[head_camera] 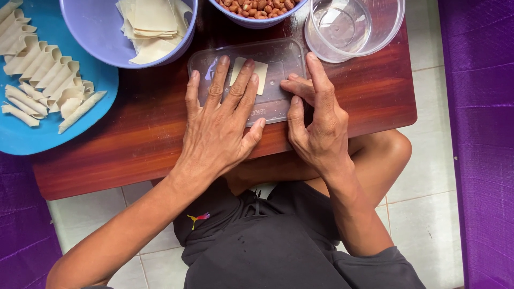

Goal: The person sits on the floor and repeatedly takes thin square wrappers, places them on a plastic lid, and rolls them into cylindrical shapes by hand. They then place the finished rolls onto a blue plate. A bowl of peanuts and a container of water are visible nearby.

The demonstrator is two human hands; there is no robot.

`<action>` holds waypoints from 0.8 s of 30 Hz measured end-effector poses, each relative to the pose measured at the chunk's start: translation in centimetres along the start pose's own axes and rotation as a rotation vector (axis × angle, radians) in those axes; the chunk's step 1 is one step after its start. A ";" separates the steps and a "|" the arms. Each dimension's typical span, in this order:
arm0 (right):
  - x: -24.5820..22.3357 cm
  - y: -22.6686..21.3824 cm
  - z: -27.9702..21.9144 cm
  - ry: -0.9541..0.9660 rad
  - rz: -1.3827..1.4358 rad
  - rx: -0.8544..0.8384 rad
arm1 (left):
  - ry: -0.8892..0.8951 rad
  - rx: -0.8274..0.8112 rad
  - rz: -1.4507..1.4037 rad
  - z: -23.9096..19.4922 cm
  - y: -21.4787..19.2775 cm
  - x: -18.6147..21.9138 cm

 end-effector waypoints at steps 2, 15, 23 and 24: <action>0.0 0.0 -0.1 -0.004 0.001 0.003 | -0.002 -0.025 -0.010 -0.2 0.0 0.1; 0.1 0.1 0.0 -0.018 -0.010 0.002 | 0.011 -0.047 -0.040 -0.3 -0.1 -0.4; 0.1 0.1 0.0 -0.015 -0.022 0.001 | 0.023 -0.035 -0.044 -0.3 -0.1 -0.4; 0.1 0.1 0.0 -0.018 -0.027 -0.001 | 0.031 -0.019 -0.036 -0.3 -0.2 -0.5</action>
Point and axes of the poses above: each hand's wrist, its own z-axis towards the middle knuckle, its own y-axis out of the palm, x = y × z, the point moved 2 cm from there along z, towards the middle knuckle, and after that the axes turned 2 degrees about -y, right-handed, at the moved point
